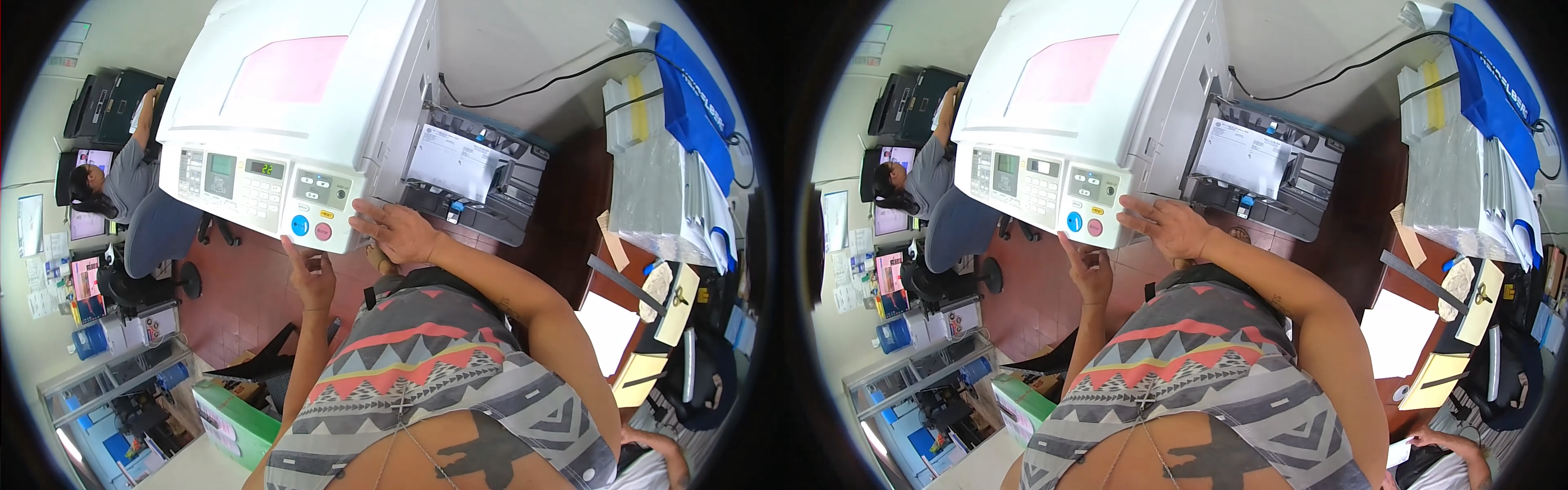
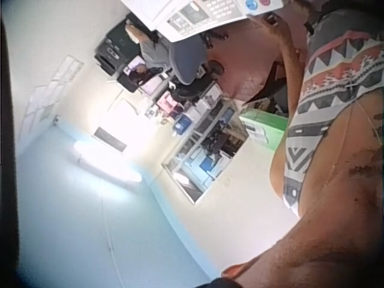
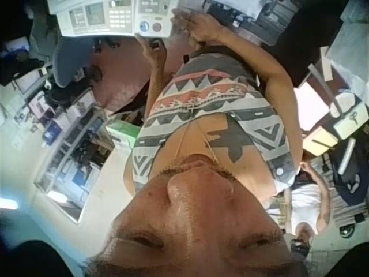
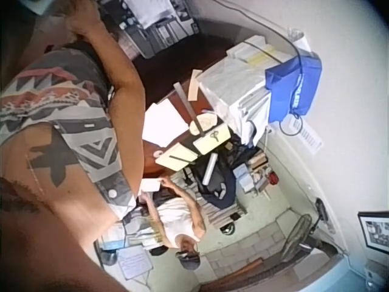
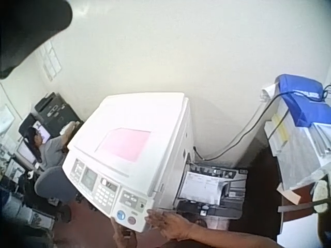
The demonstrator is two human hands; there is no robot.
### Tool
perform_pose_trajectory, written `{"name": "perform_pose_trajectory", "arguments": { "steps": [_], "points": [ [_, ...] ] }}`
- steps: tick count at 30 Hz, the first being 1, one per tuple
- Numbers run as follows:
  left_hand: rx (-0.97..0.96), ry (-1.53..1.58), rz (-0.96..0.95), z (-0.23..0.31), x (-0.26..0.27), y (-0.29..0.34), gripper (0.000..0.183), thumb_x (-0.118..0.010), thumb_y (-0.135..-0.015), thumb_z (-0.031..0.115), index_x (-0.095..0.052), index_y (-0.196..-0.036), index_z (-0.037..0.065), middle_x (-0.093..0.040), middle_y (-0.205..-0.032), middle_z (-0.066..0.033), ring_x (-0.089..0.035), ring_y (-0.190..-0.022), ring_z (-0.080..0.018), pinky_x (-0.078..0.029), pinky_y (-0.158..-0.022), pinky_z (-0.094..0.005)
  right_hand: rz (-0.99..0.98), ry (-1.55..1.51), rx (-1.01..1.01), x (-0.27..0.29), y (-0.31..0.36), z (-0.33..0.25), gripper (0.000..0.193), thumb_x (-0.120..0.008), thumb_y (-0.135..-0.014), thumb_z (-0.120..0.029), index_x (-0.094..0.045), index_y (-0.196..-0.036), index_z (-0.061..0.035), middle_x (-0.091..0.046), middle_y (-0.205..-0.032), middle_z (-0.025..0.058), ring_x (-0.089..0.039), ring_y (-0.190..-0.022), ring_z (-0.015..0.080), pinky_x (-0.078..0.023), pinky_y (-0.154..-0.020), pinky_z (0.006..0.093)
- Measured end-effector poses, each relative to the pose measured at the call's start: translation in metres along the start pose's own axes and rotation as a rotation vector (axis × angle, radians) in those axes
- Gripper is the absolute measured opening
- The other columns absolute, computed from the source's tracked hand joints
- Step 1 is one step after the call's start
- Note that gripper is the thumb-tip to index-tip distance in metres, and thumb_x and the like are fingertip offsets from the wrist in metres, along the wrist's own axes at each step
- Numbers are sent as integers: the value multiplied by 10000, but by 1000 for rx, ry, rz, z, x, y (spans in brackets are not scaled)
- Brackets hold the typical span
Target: Operating a large office duplicator or printing machine, including loading paper and checking output.
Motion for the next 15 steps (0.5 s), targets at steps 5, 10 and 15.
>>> {"name": "perform_pose_trajectory", "arguments": {
  "steps": [5,10,15],
  "points": [
    [-34,-16,10,-1,1,0,999,-667,-821,-85,-70,-1617,-3,-716,-886,-93,-694,-645,-181,-529,-573,-301,-19,-3,-7,0,0,0,836,-619,-804,-64,-337,-1567,-256,-355,-1624,42,-568,-843,266,-534,-855,394],
    [-51,-11,1,-1,1,0,997,-666,-820,-92,-72,-1617,-4,-713,-879,-91,-692,-642,-179,-527,-571,-302,3,0,3,0,0,0,848,-617,-806,-60,-323,-1574,-267,-353,-1625,47,-562,-836,260,-535,-855,388],
    [-46,-8,-2,-1,0,0,997,-670,-824,-91,-71,-1617,-4,-710,-876,-91,-691,-639,-178,-520,-550,-298,-14,5,6,-2,0,2,868,-627,-792,-44,-324,-1574,-267,-356,-1623,45,-558,-832,255,-536,-849,387]
  ]
}}
Point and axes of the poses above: each hand's wrist, its own y-axis away from the middle knuckle, its own x-axis out of the back of the hand, z = x × y, the point moved 4 cm from there along -y, towards the middle knuckle
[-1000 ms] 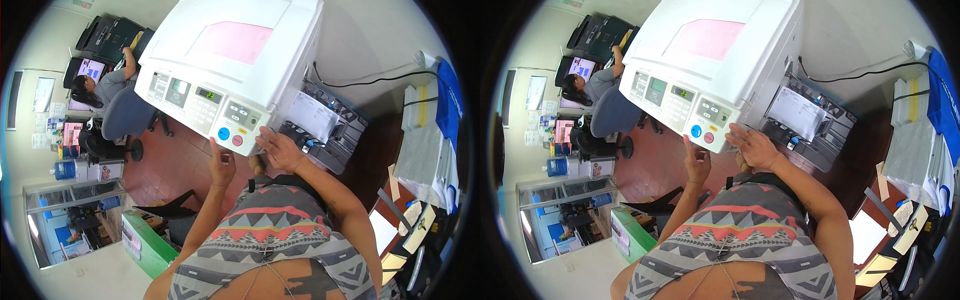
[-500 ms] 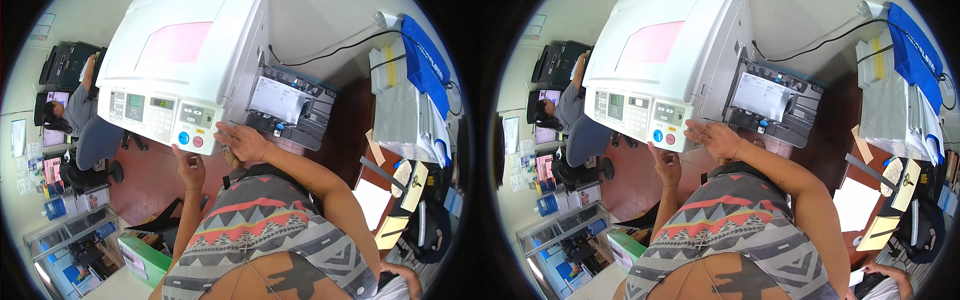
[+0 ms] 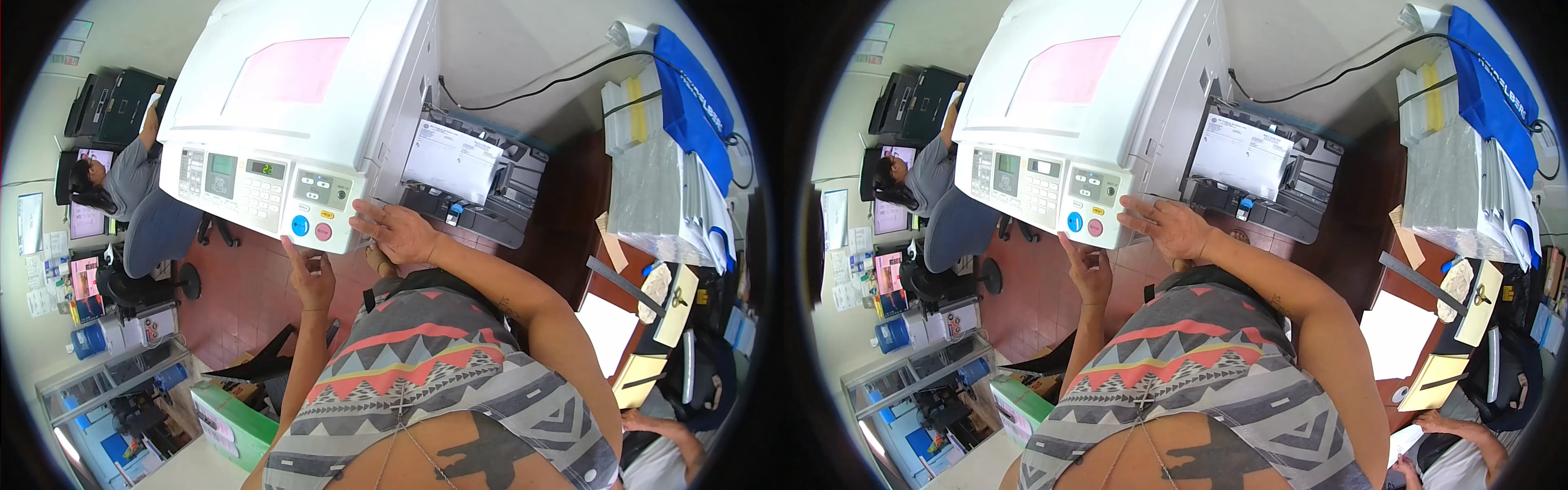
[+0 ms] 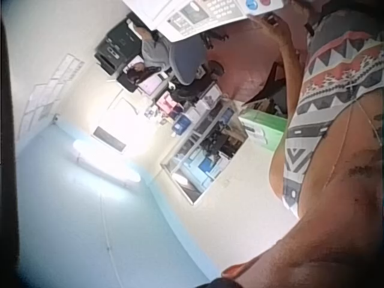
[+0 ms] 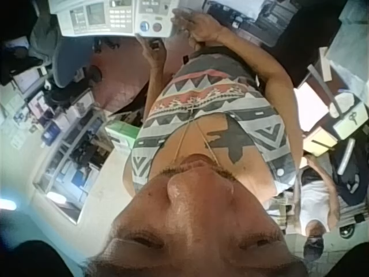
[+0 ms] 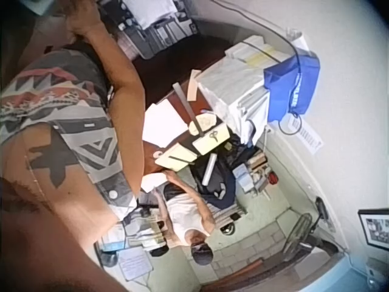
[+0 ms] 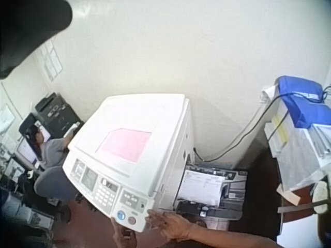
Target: Operating a large office duplicator or printing machine, including loading paper and checking output.
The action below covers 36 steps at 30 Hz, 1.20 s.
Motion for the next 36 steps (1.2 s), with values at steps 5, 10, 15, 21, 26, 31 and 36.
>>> {"name": "perform_pose_trajectory", "arguments": {
  "steps": [5,10,15,21,26,31,36],
  "points": [
    [12,8,7,0,1,0,996,-673,-826,-92,-70,-1615,-12,-710,-878,-93,-691,-640,-176,-518,-544,-292,18,5,4,0,-1,-1,870,-630,-783,-32,-337,-1569,-261,-368,-1617,42,-558,-822,251,-539,-838,381],
    [-1,13,-4,0,0,-1,990,-670,-830,-91,-69,-1614,-13,-710,-879,-97,-692,-643,-177,-524,-560,-291,50,-9,8,2,-1,-2,857,-634,-776,-19,-364,-1556,-251,-366,-1619,40,-557,-802,246,-544,-819,383],
    [-7,8,-6,0,0,0,985,-666,-835,-90,-68,-1614,-13,-710,-887,-101,-693,-649,-178,-529,-571,-292,59,0,12,3,-1,-3,844,-638,-775,-15,-378,-1546,-236,-375,-1615,45,-556,-794,242,-547,-810,380],
    [3,27,-11,-1,0,1,979,-663,-839,-87,-68,-1614,-13,-709,-895,-106,-692,-650,-175,-531,-572,-292,79,9,21,4,-2,-4,821,-640,-777,-17,-397,-1533,-226,-389,-1608,47,-556,-783,236,-551,-798,377],
    [-1,21,10,0,1,1,980,-661,-839,-89,-69,-1616,-10,-711,-891,-101,-692,-647,-176,-530,-572,-289,93,6,21,4,-2,-4,806,-639,-779,-19,-412,-1525,-224,-404,-1599,50,-561,-787,237,-552,-795,379],
    [2,34,2,0,0,0,985,-660,-836,-92,-68,-1618,-6,-714,-885,-100,-696,-653,-180,-533,-583,-292,91,6,23,4,-3,-3,807,-644,-776,-30,-417,-1524,-230,-407,-1600,46,-567,-793,242,-553,-797,378],
    [0,20,0,1,0,0,985,-657,-837,-95,-64,-1618,-4,-714,-879,-102,-700,-659,-186,-536,-591,-296,20,17,16,7,-2,0,822,-653,-762,-54,-421,-1526,-247,-410,-1600,41,-573,-800,251,-555,-806,376]
  ]
}}
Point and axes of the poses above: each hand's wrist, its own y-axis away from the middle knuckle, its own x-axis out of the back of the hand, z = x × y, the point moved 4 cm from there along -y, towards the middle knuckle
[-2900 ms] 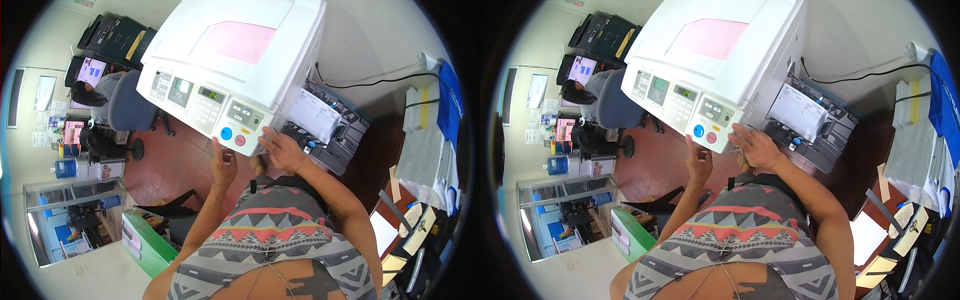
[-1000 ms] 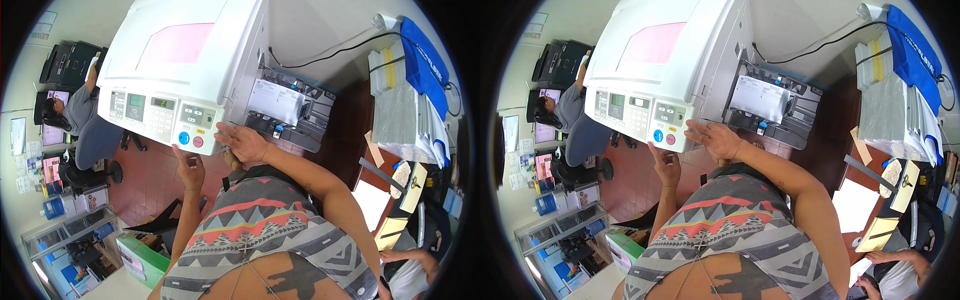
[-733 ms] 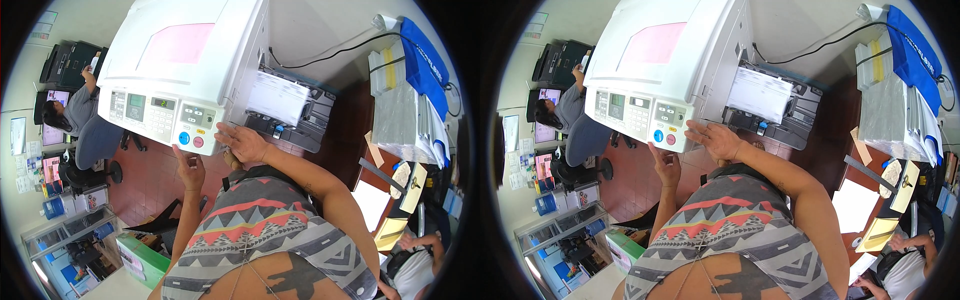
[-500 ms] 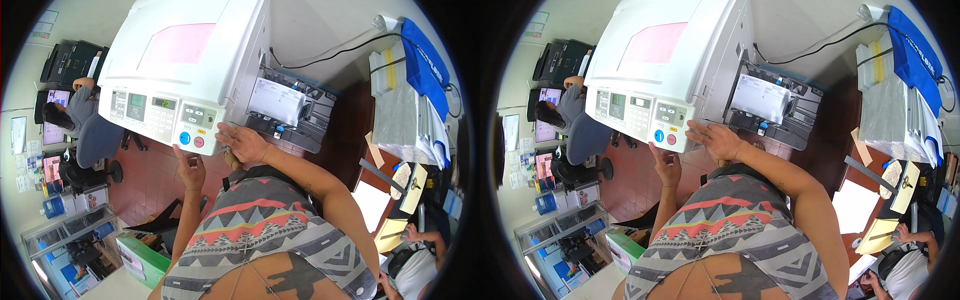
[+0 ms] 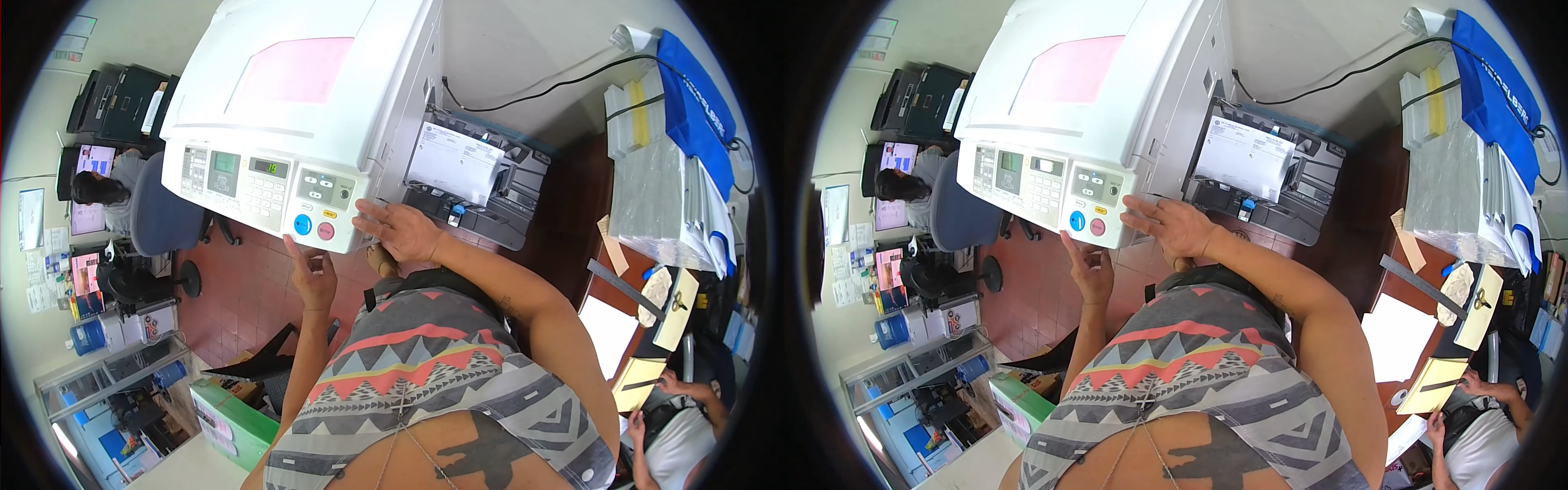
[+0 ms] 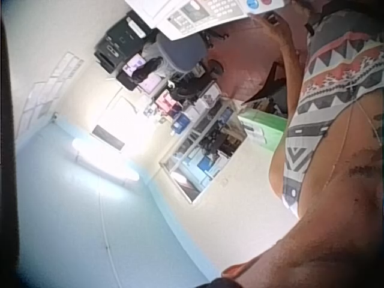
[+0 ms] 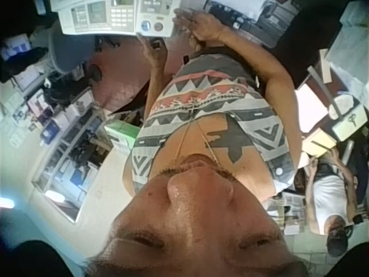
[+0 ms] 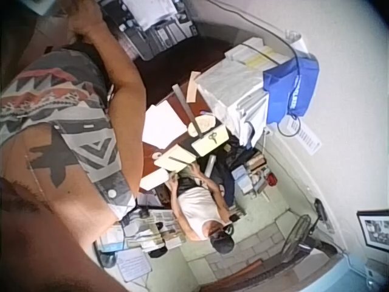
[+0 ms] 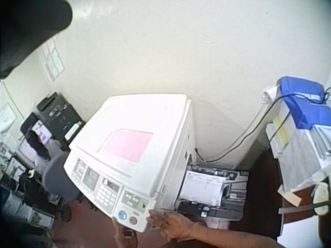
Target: Operating a large office duplicator or printing machine, including loading paper and checking output.
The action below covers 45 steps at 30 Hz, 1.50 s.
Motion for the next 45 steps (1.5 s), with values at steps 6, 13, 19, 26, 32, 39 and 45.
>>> {"name": "perform_pose_trajectory", "arguments": {
  "steps": [6,13,19,26,32,39,45],
  "points": [
    [46,-24,8,-2,-1,3,974,-660,-850,-82,-68,-1619,-8,-714,-931,-94,-692,-686,-156,-537,-591,-296,43,-8,55,-2,1,2,760,-675,-753,-45,-480,-1473,-189,-459,-1546,143,-631,-819,317,-557,-754,423],
    [1,-46,-34,-1,0,-1,1039,-681,-838,-97,-8,-1622,20,-723,-931,-121,-720,-701,-184,-560,-608,-286,97,-21,44,-5,0,4,795,-687,-743,-70,-458,-1488,-224,-442,-1570,77,-613,-811,311,-564,-772,419],
    [21,-18,-17,0,-2,0,999,-675,-837,-93,-50,-1612,-7,-721,-910,-115,-715,-683,-194,-552,-587,-301,110,-12,47,-2,0,2,804,-678,-737,-55,-452,-1490,-221,-438,-1569,72,-611,-813,299,-562,-754,416],
    [-6,13,15,0,-1,0,968,-670,-838,-82,-87,-1609,-25,-716,-895,-108,-706,-663,-204,-538,-569,-314,128,-6,44,1,-2,0,798,-663,-733,-42,-459,-1487,-205,-449,-1562,75,-609,-813,290,-563,-749,410],
    [-5,-13,-2,-2,-1,0,982,-666,-835,-88,-69,-1612,-17,-720,-906,-110,-706,-658,-203,-537,-567,-312,95,-45,58,0,-2,0,768,-668,-740,52,-498,-1458,-162,-505,-1504,183,-655,-830,347,-565,-738,416],
    [1,5,-18,-2,-2,1,988,-664,-836,-92,-61,-1614,-13,-715,-911,-109,-700,-660,-194,-535,-573,-305,100,-56,46,-3,-1,1,785,-666,-742,43,-485,-1476,-171,-497,-1511,181,-670,-897,364,-570,-767,423],
    [9,16,-18,-1,-2,1,1048,-662,-835,-112,15,-1623,26,-726,-923,-118,-709,-674,-183,-541,-594,-277,71,-29,15,-6,2,1,793,-685,-732,4,-481,-1476,-179,-492,-1520,160,-653,-875,349,-561,-773,424]
  ]
}}
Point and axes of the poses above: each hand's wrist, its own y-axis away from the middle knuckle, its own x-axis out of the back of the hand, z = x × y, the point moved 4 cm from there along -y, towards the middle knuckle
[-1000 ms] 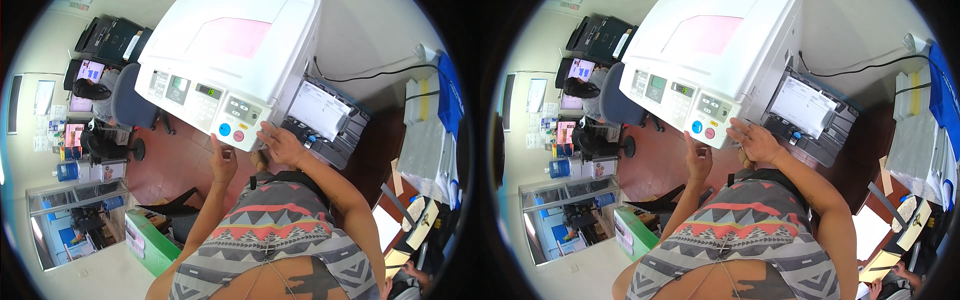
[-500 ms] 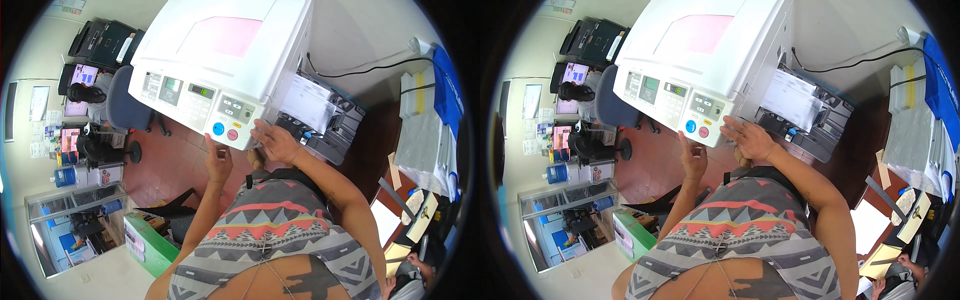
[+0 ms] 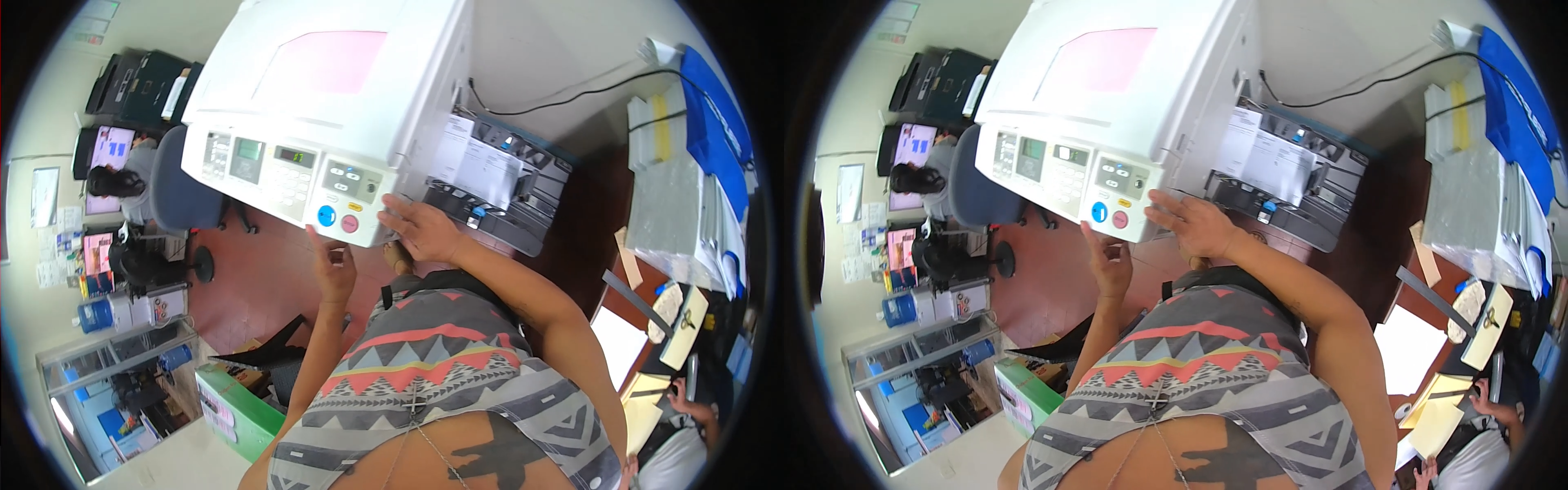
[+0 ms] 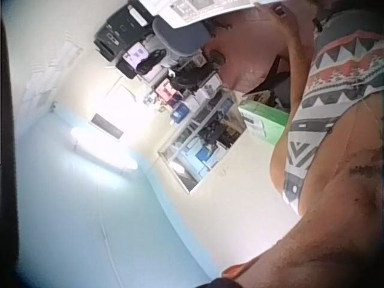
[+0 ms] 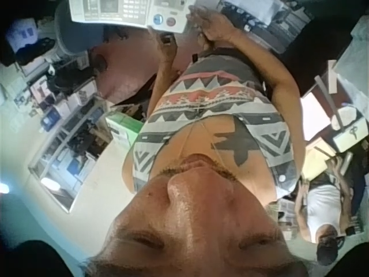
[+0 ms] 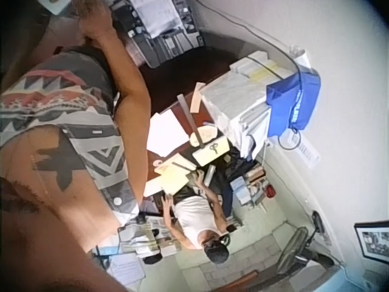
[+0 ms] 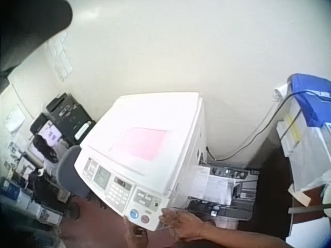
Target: Operating a large office duplicator or printing machine, including loading paper and checking output.
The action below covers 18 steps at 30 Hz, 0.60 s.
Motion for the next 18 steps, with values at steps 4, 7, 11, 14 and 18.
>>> {"name": "perform_pose_trajectory", "arguments": {
  "steps": [4,7,11,14,18],
  "points": [
    [21,-21,13,1,0,-1,1054,-683,-835,-95,8,-1622,23,-724,-890,-118,-710,-664,-188,-535,-579,-279,28,-4,24,2,-1,-1,814,-685,-722,-15,-470,-1486,-193,-483,-1535,134,-618,-793,315,-552,-730,405],
    [1,-20,10,2,0,-2,1058,-691,-835,-85,10,-1620,18,-724,-891,-116,-710,-663,-186,-530,-565,-277,28,1,34,2,-2,-2,814,-678,-727,-15,-465,-1491,-198,-472,-1545,131,-614,-785,306,-553,-730,402],
    [20,-27,-9,3,1,-1,1059,-694,-835,-81,11,-1619,16,-724,-892,-116,-710,-662,-184,-525,-557,-274,14,15,35,2,-2,-2,827,-673,-727,-17,-449,-1501,-205,-458,-1556,127,-612,-779,300,-556,-728,401],
    [33,-45,-11,3,1,-1,1061,-694,-832,-80,10,-1620,18,-722,-890,-116,-710,-662,-184,-524,-556,-275,3,22,32,1,-2,-1,833,-670,-726,-13,-442,-1504,-206,-456,-1556,124,-613,-776,299,-557,-723,400],
    [17,-36,-6,4,1,-2,1062,-690,-830,-82,11,-1621,20,-719,-885,-116,-710,-660,-187,-530,-569,-281,27,11,40,2,-3,-1,831,-669,-725,-11,-445,-1501,-206,-462,-1551,122,-612,-771,298,-557,-720,399]
  ]
}}
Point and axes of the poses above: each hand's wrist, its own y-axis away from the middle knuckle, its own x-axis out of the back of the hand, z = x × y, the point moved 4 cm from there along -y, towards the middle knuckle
